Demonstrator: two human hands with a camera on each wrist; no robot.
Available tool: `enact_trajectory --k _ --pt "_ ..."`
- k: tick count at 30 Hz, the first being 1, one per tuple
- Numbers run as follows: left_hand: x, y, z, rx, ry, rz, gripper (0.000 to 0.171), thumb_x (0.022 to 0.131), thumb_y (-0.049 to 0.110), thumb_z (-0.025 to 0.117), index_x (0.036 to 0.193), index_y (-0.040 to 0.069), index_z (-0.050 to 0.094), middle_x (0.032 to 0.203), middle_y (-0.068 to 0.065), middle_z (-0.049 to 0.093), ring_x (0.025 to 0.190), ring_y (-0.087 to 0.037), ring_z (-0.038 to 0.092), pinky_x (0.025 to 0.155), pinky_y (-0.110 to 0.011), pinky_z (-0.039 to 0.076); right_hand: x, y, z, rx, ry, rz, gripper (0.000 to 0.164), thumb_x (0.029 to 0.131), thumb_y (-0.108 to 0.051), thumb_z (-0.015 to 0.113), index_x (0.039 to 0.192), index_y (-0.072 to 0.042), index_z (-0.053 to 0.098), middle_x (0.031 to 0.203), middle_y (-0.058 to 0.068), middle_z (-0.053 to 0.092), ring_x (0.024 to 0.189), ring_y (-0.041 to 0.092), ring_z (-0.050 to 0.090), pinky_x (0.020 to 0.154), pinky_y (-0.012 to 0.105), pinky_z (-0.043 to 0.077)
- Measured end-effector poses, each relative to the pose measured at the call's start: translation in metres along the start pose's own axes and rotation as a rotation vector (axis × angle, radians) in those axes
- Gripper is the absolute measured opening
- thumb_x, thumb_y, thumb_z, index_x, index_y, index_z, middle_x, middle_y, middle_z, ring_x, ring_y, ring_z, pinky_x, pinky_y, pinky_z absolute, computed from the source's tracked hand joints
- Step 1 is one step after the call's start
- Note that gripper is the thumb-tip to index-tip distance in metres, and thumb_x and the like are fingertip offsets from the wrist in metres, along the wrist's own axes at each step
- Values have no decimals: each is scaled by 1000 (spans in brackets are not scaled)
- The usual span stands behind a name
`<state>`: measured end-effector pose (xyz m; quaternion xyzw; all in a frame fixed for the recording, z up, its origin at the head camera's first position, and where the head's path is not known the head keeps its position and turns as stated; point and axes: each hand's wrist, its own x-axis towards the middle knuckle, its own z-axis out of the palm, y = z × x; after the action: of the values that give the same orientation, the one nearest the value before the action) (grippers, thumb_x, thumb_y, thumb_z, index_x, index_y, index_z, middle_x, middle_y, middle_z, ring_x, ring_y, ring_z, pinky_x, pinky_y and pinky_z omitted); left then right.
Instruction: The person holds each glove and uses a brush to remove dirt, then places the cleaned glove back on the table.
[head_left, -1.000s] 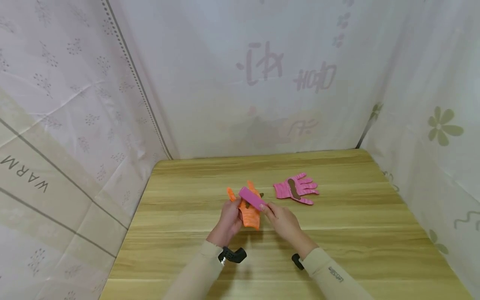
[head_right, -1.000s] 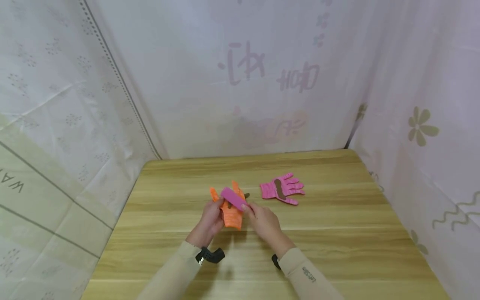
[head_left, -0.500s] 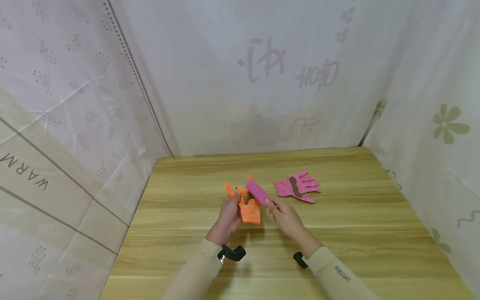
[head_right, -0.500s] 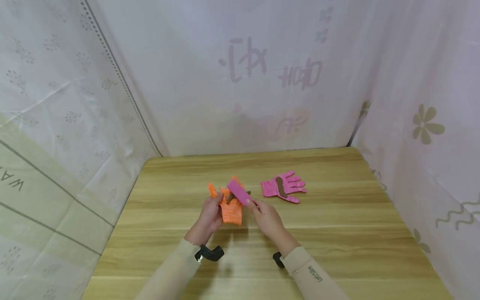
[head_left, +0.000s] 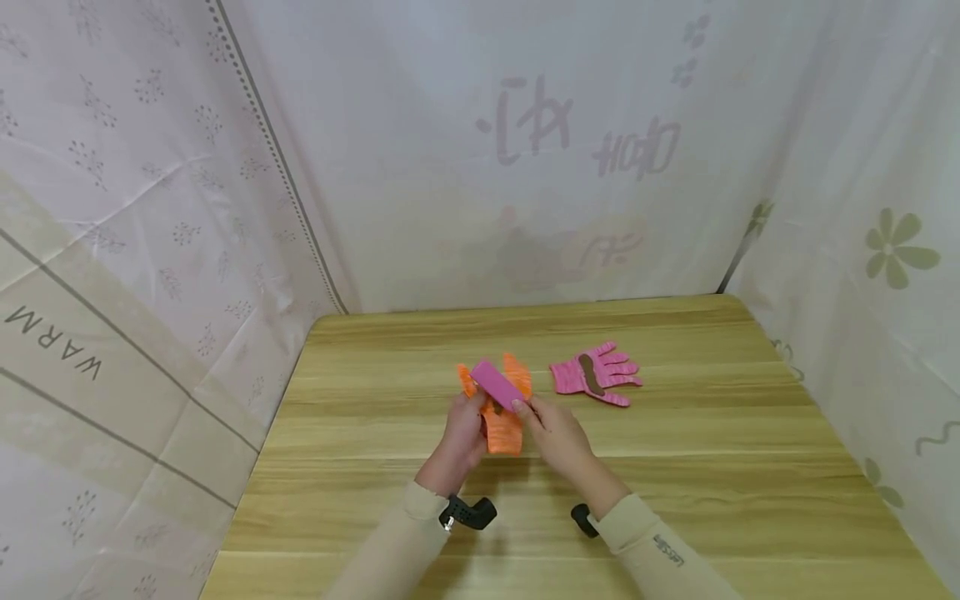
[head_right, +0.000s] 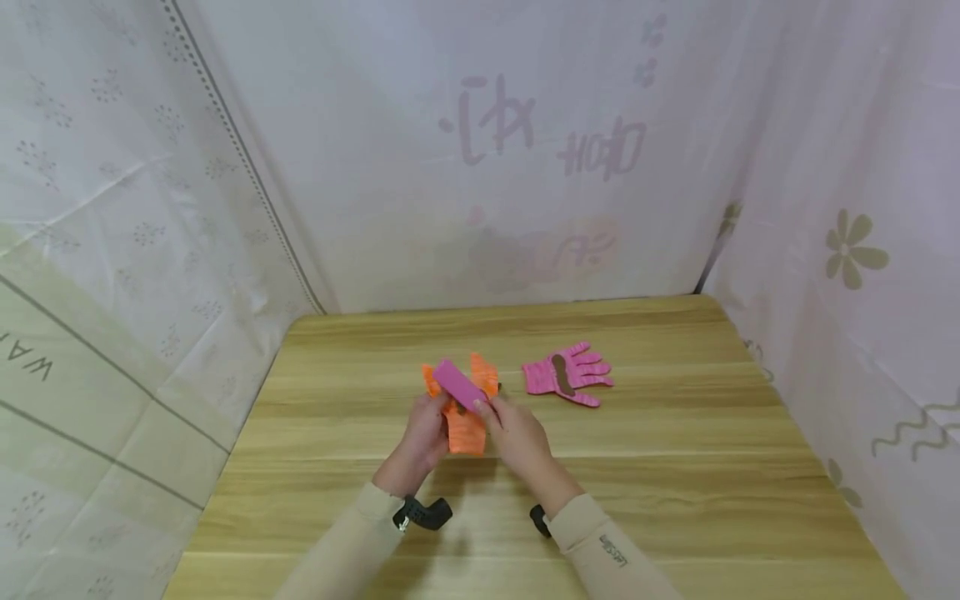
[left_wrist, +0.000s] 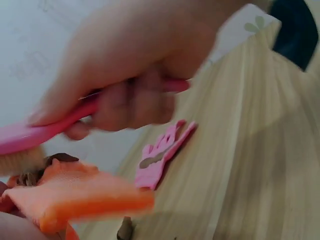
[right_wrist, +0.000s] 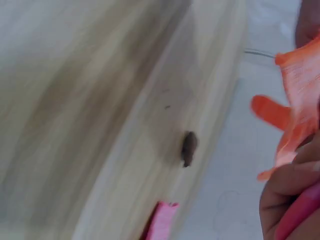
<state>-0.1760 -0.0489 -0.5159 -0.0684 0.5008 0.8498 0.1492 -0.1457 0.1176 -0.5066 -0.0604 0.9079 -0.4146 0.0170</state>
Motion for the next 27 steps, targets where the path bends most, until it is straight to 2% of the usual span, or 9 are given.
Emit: enact_trajectory --k 5,7,13,18,22,25,27 --pt "2 2 -1 -49 7 3 42 111 26 39 138 -5 47 113 -7 71 104 -16 70 87 -33 57 -4 11 -4 -58 -3 6 45 106 -54 40 89 -16 60 66 0 43 57 14 38 55 28 32" --pt "1 4 -1 -53 15 3 41 111 24 37 139 -6 46 115 -8 71 104 -17 70 88 -33 58 -5 13 -7 -46 -7 -3 44 106 -53 41 86 -18 57 65 -1 42 56 14 36 53 27 31" --pt "-1 8 2 -55 37 -3 41 112 22 34 142 -5 39 124 -12 65 113 -19 67 95 -38 56 -3 15 -13 -16 -21 19 48 105 -57 39 99 -16 64 67 0 44 58 14 38 55 29 33" --pt "-3 9 -2 -69 31 -6 40 112 25 32 140 -3 37 122 -11 63 113 -20 67 96 -40 56 -3 19 -15 32 -36 47 46 106 -54 41 92 -15 62 66 0 47 55 14 38 53 28 32" --pt "-4 11 -4 -89 34 -22 39 112 27 32 141 0 35 121 -8 63 110 -17 67 95 -38 56 -5 21 -17 183 -51 108 51 104 -57 41 86 -12 57 64 -1 46 53 13 36 50 26 32" --pt "-5 12 -6 -116 40 -21 40 112 28 34 143 2 34 123 -7 61 111 -16 66 95 -35 55 -7 19 -19 322 -10 162 54 104 -58 42 86 -8 55 62 0 44 53 12 36 48 26 33" --pt "-6 13 -6 -132 40 -19 40 112 28 35 144 4 33 126 -7 60 112 -15 66 96 -35 55 -7 15 -21 355 24 168 54 104 -57 43 86 -8 55 63 0 44 53 11 37 48 25 33"
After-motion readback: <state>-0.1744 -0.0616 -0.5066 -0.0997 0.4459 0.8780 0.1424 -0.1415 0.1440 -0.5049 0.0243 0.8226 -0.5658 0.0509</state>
